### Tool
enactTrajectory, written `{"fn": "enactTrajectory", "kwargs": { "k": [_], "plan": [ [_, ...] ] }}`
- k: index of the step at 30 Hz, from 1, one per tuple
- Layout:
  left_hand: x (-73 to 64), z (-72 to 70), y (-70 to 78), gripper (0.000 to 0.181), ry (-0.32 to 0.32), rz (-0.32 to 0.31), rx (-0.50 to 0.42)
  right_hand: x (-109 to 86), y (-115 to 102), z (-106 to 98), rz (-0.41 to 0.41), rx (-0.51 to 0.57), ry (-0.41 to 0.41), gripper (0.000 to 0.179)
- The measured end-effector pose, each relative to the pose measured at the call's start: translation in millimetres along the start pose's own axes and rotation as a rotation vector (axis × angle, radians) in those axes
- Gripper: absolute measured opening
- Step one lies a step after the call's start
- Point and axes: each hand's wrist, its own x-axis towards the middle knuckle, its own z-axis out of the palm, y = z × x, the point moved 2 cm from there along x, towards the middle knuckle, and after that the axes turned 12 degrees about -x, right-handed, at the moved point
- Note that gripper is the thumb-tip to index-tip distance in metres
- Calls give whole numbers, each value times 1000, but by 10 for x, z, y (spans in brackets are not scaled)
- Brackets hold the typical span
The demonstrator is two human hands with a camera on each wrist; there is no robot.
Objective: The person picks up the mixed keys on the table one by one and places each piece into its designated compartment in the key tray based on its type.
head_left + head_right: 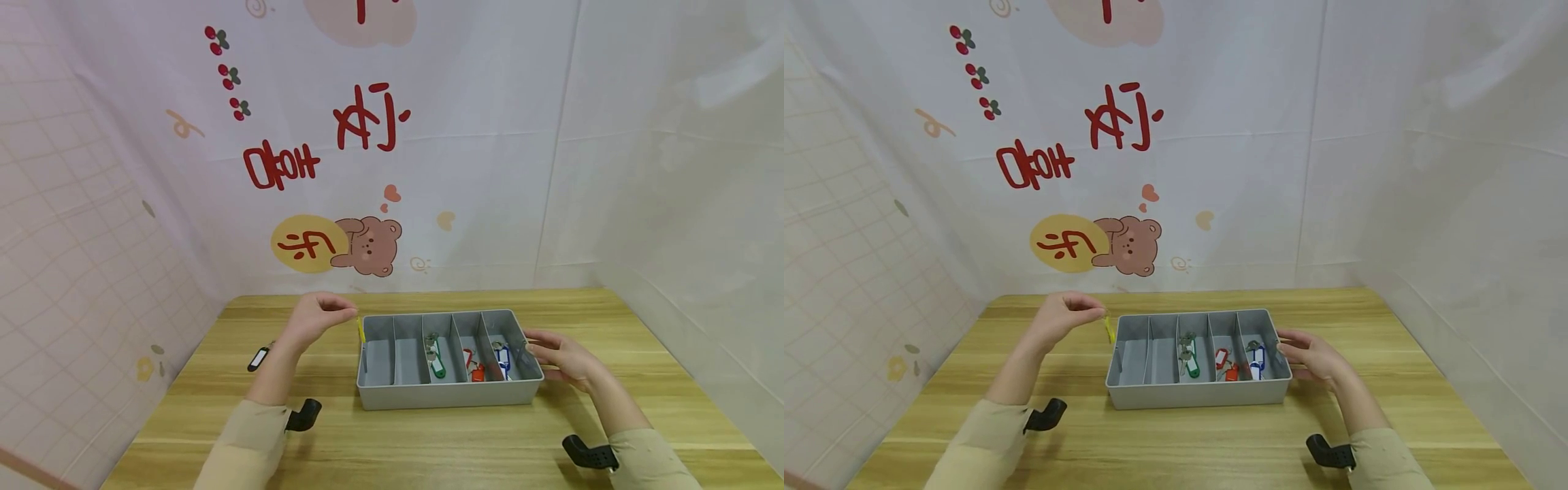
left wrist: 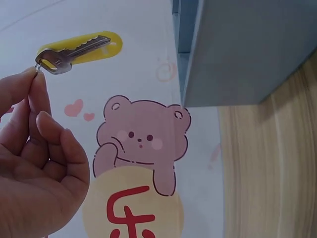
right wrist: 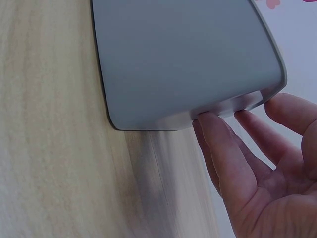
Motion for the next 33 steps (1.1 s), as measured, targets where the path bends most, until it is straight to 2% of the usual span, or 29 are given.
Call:
{"fn": "enactTrajectory", "kwargs": {
  "k": [8, 14, 25, 33],
  "plan": [
    [78, 152, 115, 15, -30, 12, 6, 3, -2, 5, 0, -7, 2, 64],
    [144, 271, 148, 11, -49, 18, 19, 3, 0, 6, -3, -28, 0, 64],
    [271, 512, 233, 8, -101, -14, 55, 2, 0, -8, -20, -1, -11, 64],
    [349, 661, 229, 6, -117, -49, 103, 3, -2, -7, -21, -3, -14, 64]
  ]
}}
